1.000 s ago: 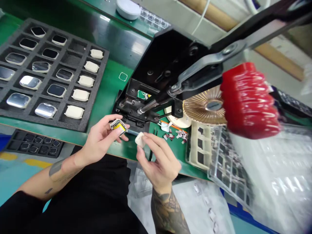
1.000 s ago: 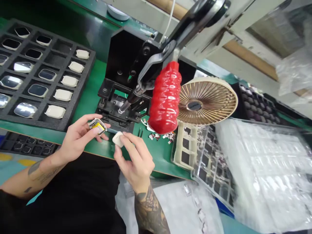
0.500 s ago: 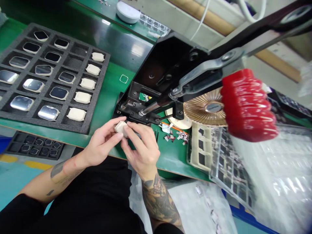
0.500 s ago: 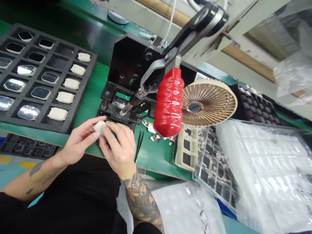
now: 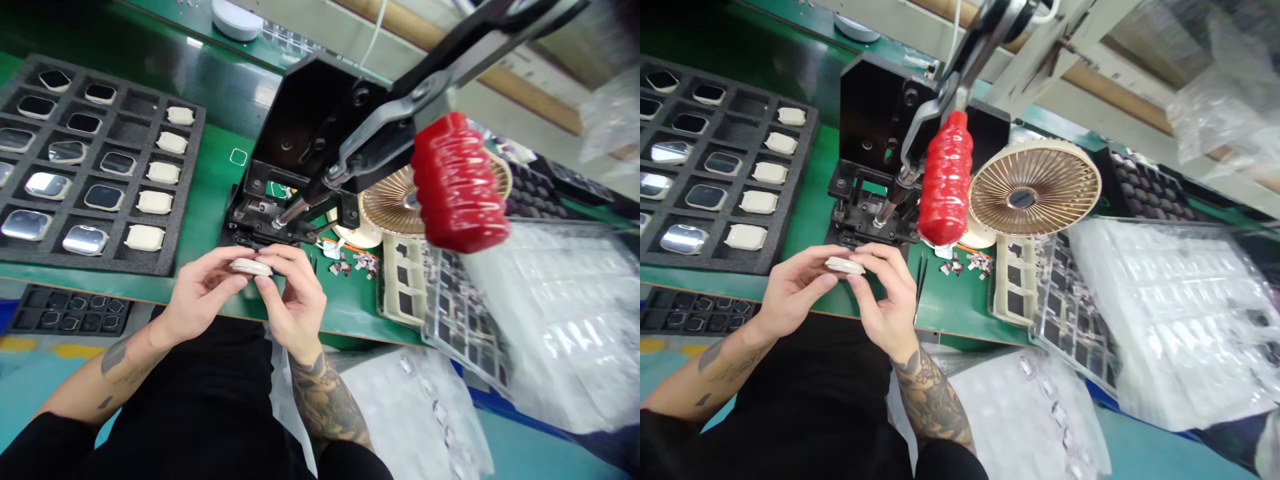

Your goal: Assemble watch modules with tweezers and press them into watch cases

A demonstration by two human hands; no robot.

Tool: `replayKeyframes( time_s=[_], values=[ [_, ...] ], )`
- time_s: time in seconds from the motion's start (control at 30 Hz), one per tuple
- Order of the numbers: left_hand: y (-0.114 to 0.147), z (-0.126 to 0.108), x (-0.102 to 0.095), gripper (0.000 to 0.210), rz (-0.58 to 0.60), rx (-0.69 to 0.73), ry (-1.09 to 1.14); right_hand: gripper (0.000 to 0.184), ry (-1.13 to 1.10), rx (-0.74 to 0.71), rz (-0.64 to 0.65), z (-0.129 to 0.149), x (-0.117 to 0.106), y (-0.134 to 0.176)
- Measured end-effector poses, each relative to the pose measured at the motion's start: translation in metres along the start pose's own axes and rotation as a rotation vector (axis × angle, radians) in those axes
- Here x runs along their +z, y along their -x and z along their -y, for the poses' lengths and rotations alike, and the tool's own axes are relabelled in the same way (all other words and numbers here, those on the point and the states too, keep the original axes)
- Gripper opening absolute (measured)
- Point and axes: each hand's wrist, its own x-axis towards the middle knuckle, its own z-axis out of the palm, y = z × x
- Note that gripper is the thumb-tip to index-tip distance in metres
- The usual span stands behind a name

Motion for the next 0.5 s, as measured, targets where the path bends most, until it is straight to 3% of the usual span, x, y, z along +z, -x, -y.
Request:
replayKeyframes(
  time_s=[0.2, 0.4, 0.5],
  values=[
    [0.001, 0.000, 0.006, 0.021, -0.070, 0.109, -0.226, 0.029, -0.018, 0.000, -0.010, -0.004, -0.007, 0.007],
    [-0.001, -0.004, 0.011, 0.015, 0.087, 0.383, -0.493, 0.010, -0.080, -0.010, -0.074, 0.000, -0.006, 0.016],
    [0.003, -0.005, 0.012, 0.017, 0.101, 0.403, -0.479, 0.009, -0.060, -0.030, -0.099, 0.007, -0.007, 0.021]
  ],
)
